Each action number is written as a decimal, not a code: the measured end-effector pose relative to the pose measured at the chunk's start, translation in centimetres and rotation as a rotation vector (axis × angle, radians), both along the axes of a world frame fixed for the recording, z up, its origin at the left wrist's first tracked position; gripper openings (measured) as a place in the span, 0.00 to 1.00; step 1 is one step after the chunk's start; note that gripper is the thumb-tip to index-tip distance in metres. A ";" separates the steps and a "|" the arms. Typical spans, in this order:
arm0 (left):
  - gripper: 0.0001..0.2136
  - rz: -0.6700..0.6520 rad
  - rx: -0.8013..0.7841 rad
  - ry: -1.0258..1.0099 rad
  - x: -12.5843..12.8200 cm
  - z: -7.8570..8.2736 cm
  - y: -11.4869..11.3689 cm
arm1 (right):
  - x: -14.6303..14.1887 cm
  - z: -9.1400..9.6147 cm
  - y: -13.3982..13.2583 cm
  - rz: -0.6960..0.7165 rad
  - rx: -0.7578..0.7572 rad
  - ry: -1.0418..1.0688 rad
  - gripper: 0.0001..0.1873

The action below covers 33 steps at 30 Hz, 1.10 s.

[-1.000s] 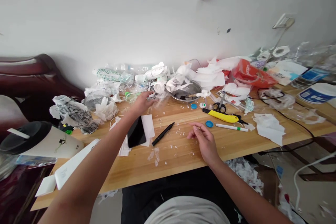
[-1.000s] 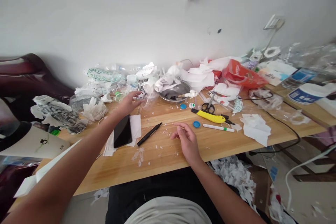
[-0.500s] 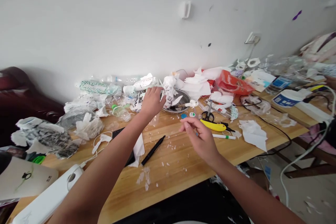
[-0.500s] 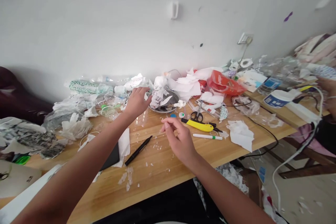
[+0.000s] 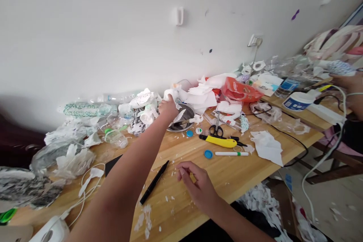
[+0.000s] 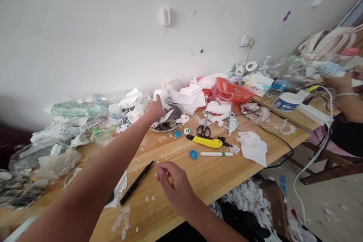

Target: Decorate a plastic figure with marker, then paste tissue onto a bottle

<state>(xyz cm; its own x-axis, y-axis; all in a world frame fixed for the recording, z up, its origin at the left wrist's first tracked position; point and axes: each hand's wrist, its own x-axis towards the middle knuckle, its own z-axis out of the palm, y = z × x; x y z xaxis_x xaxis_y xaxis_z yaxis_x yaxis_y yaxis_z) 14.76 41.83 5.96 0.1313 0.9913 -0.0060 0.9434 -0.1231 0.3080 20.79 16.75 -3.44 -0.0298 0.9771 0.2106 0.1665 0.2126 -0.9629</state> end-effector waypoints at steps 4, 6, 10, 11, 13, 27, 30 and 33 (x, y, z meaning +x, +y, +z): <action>0.47 -0.037 -0.026 -0.211 -1.8 2.4 0.5 | 0.6 0.3 -0.2 0.005 0.012 0.017 0.14; 0.49 -0.060 -0.044 -0.359 -3.5 4.4 0.3 | 0.8 0.4 -0.2 0.016 -0.002 0.016 0.15; 0.43 -0.143 -0.142 -0.757 -8.8 6.7 -1.4 | 1.2 0.6 0.1 0.031 -0.051 0.036 0.16; 0.40 -0.190 -0.235 -1.101 -10.4 6.5 -2.1 | 1.3 0.6 0.3 0.031 -0.064 0.043 0.17; 0.25 -0.206 -0.227 -1.301 -13.6 5.2 -3.6 | 1.5 0.5 0.6 0.035 -0.074 0.048 0.17; 0.28 0.070 0.035 -1.611 -24.0 -1.7 -8.7 | -1.9 1.0 6.4 0.090 0.027 -0.484 0.19; 0.27 0.101 0.072 -1.572 -24.6 -2.6 -9.3 | -3.5 0.3 8.8 -0.070 0.131 -0.586 0.27; 0.26 0.113 0.103 -1.562 -25.0 -3.8 -9.4 | -4.8 0.1 10.3 -0.171 0.192 -0.786 0.32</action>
